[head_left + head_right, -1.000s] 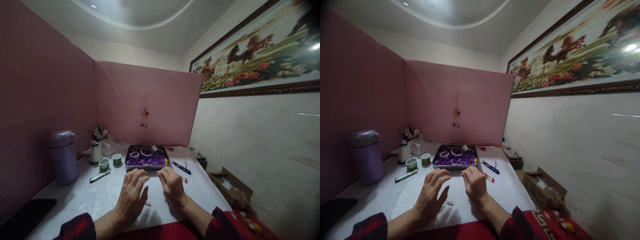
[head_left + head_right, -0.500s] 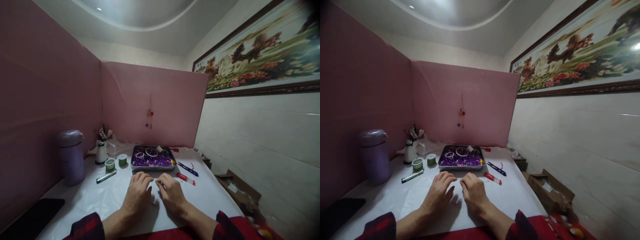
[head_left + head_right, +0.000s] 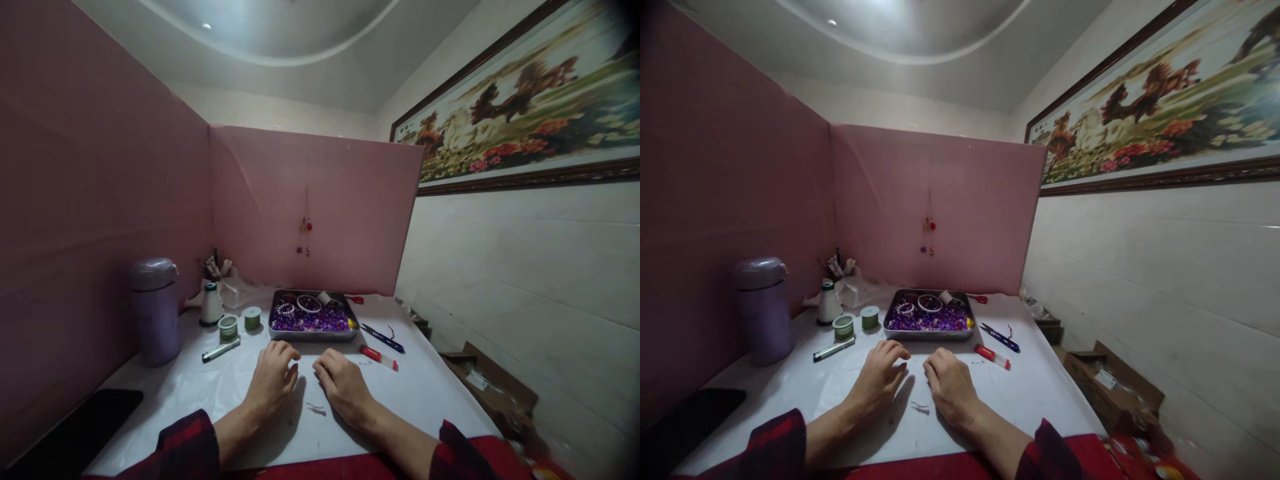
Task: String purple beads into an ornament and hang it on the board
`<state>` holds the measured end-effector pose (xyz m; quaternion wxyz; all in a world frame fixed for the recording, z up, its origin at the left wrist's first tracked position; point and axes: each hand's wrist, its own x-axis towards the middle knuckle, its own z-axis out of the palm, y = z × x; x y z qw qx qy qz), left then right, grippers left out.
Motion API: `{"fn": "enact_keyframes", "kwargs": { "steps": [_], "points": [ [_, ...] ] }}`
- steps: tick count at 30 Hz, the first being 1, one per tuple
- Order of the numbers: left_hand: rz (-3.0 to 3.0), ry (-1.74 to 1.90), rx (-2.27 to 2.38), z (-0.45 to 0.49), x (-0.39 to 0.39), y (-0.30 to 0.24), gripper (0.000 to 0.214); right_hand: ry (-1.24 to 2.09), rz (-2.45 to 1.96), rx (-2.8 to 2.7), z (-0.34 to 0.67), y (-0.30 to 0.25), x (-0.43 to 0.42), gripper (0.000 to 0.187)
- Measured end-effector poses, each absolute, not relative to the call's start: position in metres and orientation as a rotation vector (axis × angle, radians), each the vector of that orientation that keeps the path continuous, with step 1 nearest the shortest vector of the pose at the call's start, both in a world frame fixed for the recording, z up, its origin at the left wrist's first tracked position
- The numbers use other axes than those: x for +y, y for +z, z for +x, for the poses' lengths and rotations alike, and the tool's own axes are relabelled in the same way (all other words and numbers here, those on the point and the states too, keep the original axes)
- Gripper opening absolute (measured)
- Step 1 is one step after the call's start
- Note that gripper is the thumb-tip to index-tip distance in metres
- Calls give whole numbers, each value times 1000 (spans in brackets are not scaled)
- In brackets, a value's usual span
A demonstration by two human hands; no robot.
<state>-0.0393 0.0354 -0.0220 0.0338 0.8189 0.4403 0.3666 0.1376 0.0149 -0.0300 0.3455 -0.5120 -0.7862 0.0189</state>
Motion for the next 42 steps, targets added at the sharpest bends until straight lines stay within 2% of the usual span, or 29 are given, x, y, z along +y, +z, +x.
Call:
{"fn": "enact_keyframes", "kwargs": {
  "steps": [42],
  "points": [
    [2560,1167,1256,-42,34,-27,17,-56,-1342,-2120,137,-29,14,27]
  ]
}}
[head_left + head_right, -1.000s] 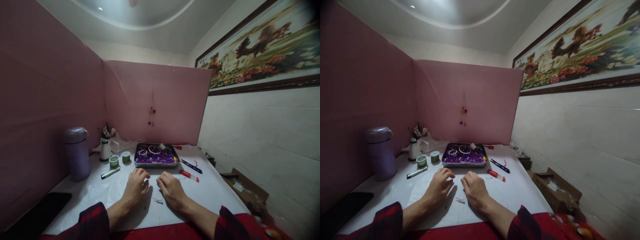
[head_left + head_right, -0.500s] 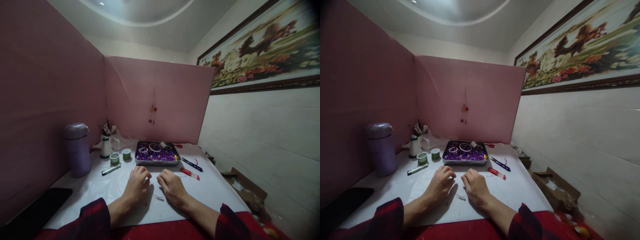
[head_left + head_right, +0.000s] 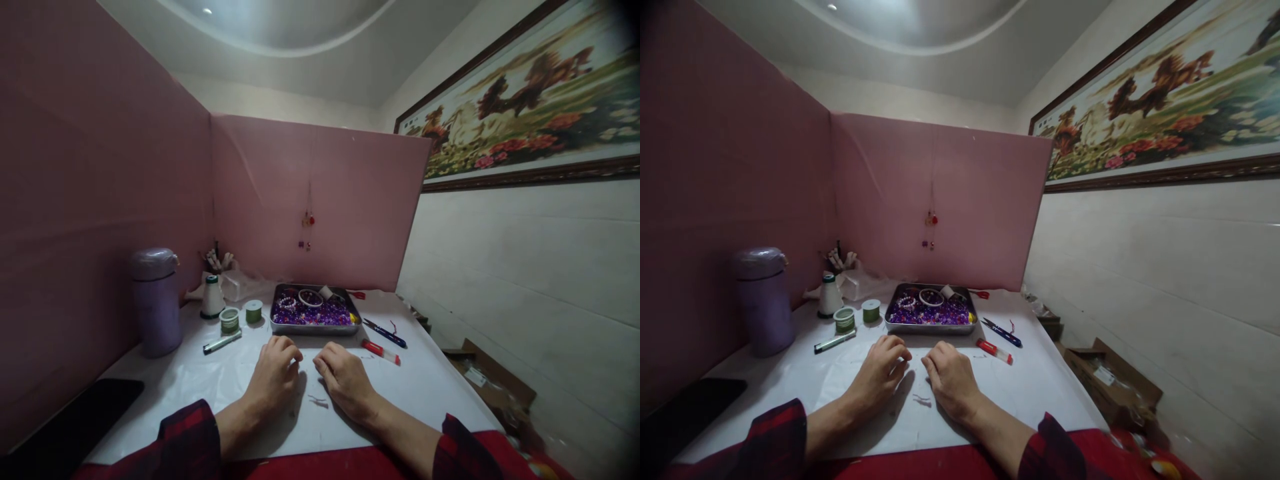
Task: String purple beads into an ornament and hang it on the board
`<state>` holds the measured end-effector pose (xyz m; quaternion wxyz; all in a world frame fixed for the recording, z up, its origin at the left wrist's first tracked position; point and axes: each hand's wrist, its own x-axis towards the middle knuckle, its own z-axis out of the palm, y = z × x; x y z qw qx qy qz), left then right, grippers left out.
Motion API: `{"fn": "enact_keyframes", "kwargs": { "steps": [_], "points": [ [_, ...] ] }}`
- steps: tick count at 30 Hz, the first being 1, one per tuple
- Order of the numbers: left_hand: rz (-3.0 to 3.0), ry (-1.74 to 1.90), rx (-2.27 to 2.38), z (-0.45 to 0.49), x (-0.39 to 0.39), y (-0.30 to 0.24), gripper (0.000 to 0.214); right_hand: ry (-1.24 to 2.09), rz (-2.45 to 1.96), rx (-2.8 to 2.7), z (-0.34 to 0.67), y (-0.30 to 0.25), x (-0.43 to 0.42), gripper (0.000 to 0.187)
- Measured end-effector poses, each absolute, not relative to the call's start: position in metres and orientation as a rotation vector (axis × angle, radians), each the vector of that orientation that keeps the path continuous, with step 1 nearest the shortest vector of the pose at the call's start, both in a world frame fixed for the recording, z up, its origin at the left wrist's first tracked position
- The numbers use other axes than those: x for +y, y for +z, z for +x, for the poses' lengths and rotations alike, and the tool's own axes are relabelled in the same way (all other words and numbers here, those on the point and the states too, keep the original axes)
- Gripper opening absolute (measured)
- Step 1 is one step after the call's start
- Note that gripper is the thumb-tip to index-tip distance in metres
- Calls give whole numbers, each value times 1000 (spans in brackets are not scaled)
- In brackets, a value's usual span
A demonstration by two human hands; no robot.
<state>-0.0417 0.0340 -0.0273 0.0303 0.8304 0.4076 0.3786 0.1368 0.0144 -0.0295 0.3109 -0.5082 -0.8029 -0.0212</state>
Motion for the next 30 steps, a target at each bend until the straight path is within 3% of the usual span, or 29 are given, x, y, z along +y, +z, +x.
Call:
{"fn": "enact_keyframes", "kwargs": {
  "steps": [30],
  "points": [
    [2577,1093,1302,-41,36,-25,17,-132,-1352,-2120,138,-33,17,25]
  ]
}}
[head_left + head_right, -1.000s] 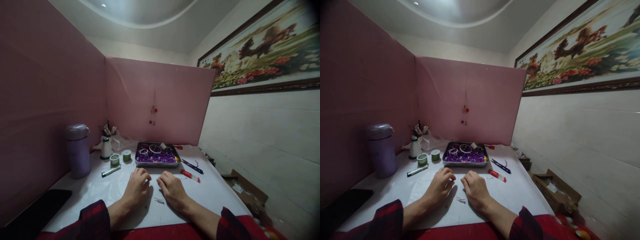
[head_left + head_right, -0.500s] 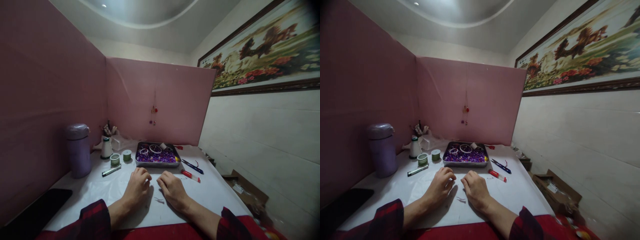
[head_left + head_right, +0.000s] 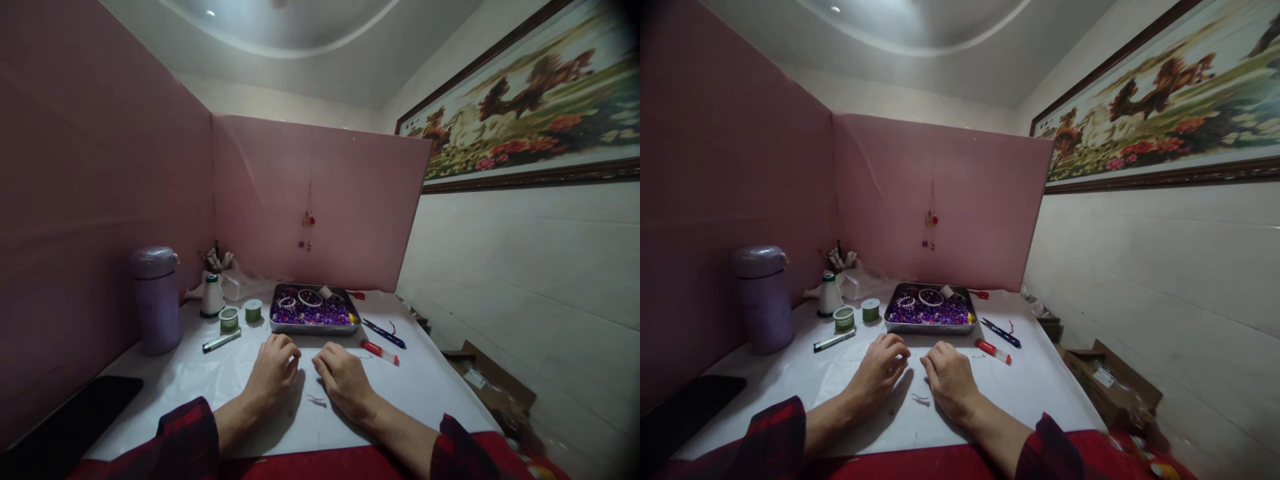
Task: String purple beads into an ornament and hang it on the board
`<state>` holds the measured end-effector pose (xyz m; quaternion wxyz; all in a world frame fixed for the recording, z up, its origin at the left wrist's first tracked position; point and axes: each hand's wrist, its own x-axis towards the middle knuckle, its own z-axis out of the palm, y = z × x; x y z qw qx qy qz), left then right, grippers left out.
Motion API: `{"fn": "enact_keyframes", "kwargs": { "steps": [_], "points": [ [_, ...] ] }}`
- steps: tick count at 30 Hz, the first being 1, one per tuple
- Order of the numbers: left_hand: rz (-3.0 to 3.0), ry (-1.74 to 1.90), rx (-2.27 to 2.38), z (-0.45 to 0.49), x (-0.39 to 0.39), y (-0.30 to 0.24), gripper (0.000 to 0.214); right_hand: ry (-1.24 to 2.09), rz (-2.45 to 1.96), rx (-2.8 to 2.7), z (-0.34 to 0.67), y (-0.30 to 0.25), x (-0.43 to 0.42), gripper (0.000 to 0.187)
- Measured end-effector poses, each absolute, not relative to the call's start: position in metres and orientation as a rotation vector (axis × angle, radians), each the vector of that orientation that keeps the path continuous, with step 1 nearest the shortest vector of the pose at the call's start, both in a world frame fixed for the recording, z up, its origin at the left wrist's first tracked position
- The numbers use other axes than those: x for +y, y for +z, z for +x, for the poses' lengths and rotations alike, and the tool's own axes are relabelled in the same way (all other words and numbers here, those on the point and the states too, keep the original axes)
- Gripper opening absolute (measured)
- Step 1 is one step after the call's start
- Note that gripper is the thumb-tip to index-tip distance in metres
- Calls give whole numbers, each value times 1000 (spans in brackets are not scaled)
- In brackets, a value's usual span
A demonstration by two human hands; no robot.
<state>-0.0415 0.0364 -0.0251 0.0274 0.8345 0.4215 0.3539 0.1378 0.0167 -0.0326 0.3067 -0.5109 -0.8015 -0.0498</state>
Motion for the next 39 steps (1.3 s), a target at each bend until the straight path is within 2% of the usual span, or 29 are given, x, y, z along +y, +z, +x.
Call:
{"fn": "enact_keyframes", "kwargs": {
  "steps": [16,27,33,39],
  "points": [
    [2543,1064,1305,-42,40,-29,18,-75,-1354,-2092,137,-34,18,26],
    [2500,1065,1303,-41,37,-26,16,117,-1379,-2013,135,-26,16,25],
    [2499,1082,1279,-42,37,-26,16,279,-1403,-2215,144,6,18,16],
    [2512,1058,1276,-41,37,-28,15,205,-1328,-2315,146,4,27,18]
  ]
}}
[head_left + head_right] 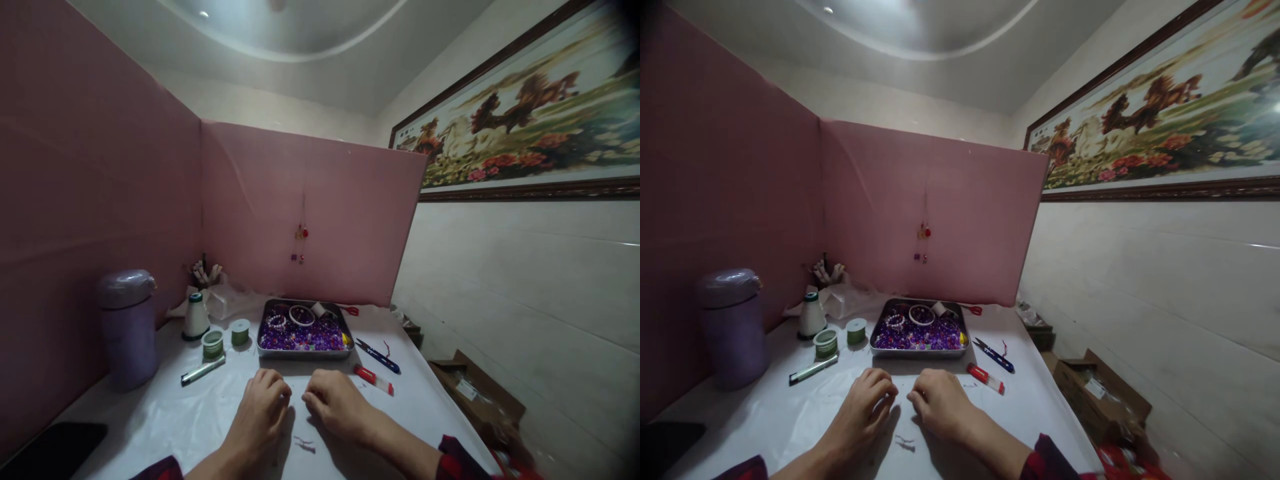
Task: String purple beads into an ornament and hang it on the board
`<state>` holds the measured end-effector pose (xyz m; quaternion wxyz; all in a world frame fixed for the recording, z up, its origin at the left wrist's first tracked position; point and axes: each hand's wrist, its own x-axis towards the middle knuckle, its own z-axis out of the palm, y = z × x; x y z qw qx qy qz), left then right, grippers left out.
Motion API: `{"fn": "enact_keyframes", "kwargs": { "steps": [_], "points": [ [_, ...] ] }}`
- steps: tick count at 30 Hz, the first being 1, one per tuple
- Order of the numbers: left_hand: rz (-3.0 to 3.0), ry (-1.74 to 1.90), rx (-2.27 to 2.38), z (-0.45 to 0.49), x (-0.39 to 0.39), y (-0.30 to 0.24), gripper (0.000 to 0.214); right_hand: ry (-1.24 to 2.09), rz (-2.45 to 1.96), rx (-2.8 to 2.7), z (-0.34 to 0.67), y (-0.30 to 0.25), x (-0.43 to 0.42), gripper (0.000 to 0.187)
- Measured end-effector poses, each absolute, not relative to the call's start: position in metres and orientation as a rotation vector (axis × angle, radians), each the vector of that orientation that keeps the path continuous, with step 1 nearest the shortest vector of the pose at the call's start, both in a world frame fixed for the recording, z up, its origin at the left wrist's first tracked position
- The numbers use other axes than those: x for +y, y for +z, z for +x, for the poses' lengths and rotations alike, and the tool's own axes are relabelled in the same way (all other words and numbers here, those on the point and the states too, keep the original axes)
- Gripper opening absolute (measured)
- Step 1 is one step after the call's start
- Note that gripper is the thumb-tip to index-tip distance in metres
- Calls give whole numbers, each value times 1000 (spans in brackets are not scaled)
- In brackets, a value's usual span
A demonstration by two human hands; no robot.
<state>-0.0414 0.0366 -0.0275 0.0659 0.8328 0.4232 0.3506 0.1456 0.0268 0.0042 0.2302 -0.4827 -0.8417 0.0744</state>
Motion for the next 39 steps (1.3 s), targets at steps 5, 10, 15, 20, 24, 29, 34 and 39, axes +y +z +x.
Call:
{"fn": "enact_keyframes", "kwargs": {
  "steps": [5,10,15,20,24,29,34,39],
  "points": [
    [2523,1020,1293,-39,35,-26,15,182,-1250,-2156,140,-25,28,9],
    [2543,875,1324,-36,31,-23,17,198,-1202,-2173,141,-31,26,10],
    [2655,796,1286,-31,27,-25,19,188,-1178,-2185,143,-31,27,10],
    [2618,969,1406,-27,26,-25,20,-83,-1058,-2111,143,-26,25,18],
    [2601,968,1418,-28,26,-23,26,-261,-1036,-2099,142,-22,21,23],
    [2596,894,1468,-30,27,-24,30,-203,-1107,-2151,142,-24,20,21],
    [2572,892,1495,-29,29,-25,26,-246,-1118,-2120,142,-25,23,30],
    [2598,916,1498,-26,27,-24,27,-253,-1095,-2121,143,-28,23,31]
  ]
}}
